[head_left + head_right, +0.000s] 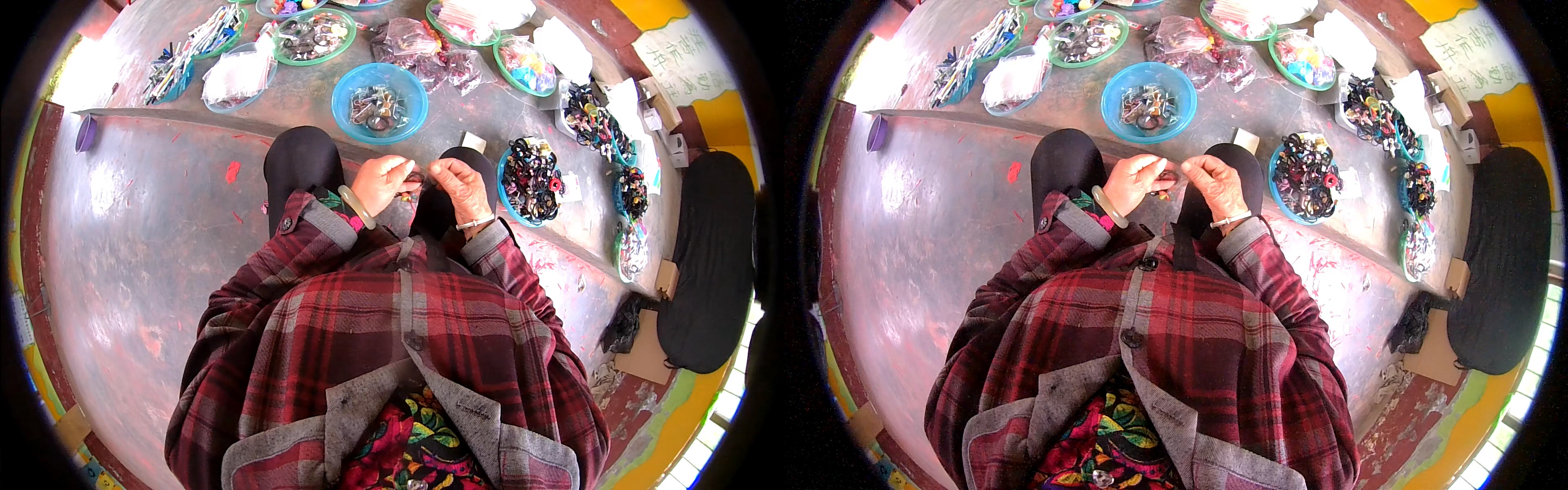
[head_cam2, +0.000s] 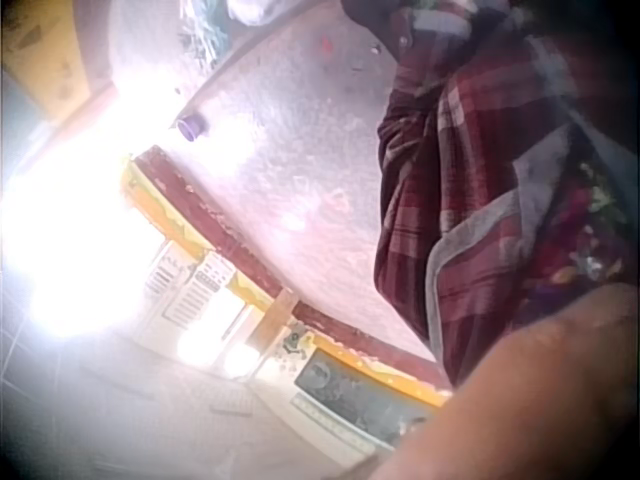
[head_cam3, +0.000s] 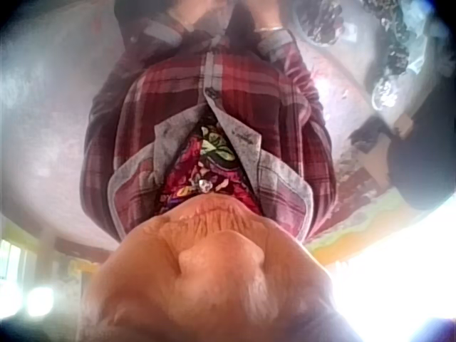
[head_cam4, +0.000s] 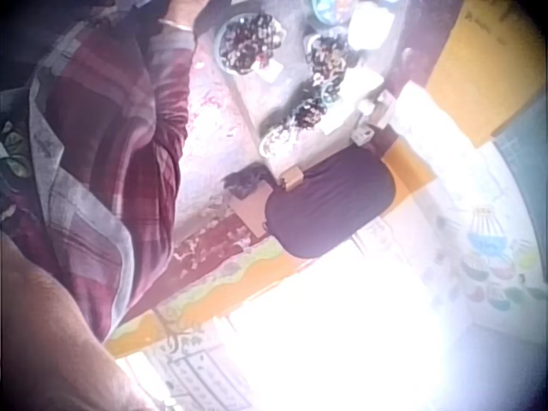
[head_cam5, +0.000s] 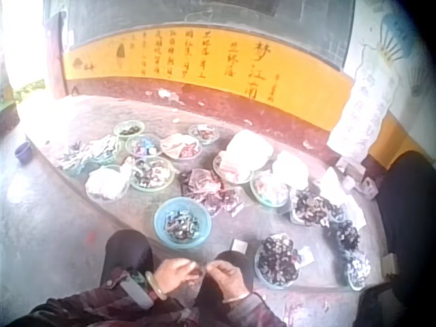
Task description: The person sits on the floor and packs small hair accessories into clear plastic bags. They pick up items from bowls, place them into bags, and seal the bags one by one.
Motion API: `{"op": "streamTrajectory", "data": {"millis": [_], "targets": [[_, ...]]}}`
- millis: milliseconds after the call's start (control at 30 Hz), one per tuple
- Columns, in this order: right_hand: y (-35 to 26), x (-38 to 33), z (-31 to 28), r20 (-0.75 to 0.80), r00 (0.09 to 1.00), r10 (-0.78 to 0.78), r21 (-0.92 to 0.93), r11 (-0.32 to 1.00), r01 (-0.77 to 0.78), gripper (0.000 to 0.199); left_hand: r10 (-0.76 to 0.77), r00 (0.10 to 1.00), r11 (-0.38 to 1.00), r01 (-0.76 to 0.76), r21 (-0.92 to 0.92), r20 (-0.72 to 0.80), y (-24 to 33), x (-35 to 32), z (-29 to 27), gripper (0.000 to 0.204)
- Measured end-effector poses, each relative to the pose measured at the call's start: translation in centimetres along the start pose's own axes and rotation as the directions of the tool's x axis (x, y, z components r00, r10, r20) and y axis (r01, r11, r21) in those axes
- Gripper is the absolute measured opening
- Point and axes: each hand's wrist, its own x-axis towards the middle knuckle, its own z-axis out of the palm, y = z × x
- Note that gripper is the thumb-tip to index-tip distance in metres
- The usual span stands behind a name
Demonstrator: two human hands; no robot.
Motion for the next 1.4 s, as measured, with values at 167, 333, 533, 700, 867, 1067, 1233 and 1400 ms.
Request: {"op": "streamTrajectory", "data": {"millis": [167, 333, 533, 700, 867, 1067, 1233, 1400], "targets": [[0.9, 0.1, 0.6, 0.059, 0.997, -0.052, -0.135, 0.989, 0.059, 0.010, 0.005, 0.999, 0.985, -0.010, 0.173, 0.032, 0.2, -0.3, 0.1, 0.024], [0.8, -0.1, 0.8, 0.037, 0.997, -0.070, -0.161, 0.984, 0.076, 0.005, -0.041, 0.999, 0.991, 0.037, 0.126, 0.034, 0.8, -0.4, 0.2, 0.023], [0.4, -0.3, 0.4, 0.005, 0.998, -0.057, -0.033, 0.998, 0.057, 0.002, -0.103, 0.994, 0.989, 0.105, -0.108, 0.020, 1.2, -0.6, 0.4, 0.021], [0.7, -0.4, -0.2, -0.006, 0.999, -0.045, 0.019, 0.999, 0.045, 0.002, -0.070, 0.996, 0.987, 0.077, -0.140, 0.057, 0.9, -0.4, -0.1, 0.022], [0.7, -0.5, -0.5, -0.026, 0.998, -0.051, 0.013, 0.999, 0.051, 0.002, -0.067, 0.991, 0.984, 0.085, -0.157, 0.115, 1.2, -0.4, -0.2, 0.025], [-0.3, -0.8, -0.3, -0.016, 0.994, -0.107, -0.007, 0.994, 0.107, 0.001, -0.059, 0.994, 0.981, 0.075, -0.179, 0.090, 1.9, -0.6, 0.1, 0.027], [-0.4, -1.0, 0.2, 0.034, 0.989, -0.144, 0.000, 0.990, 0.144, 0.003, -0.051, 0.997, 0.995, 0.045, 0.089, 0.064, 2.2, -0.7, 0.3, 0.021], [-0.3, -1.1, 0.6, 0.063, 0.990, -0.128, -0.040, 0.991, 0.131, 0.004, -0.026, 0.999, 0.981, 0.018, 0.193, 0.036, 2.2, -0.8, 0.4, 0.017]]}}
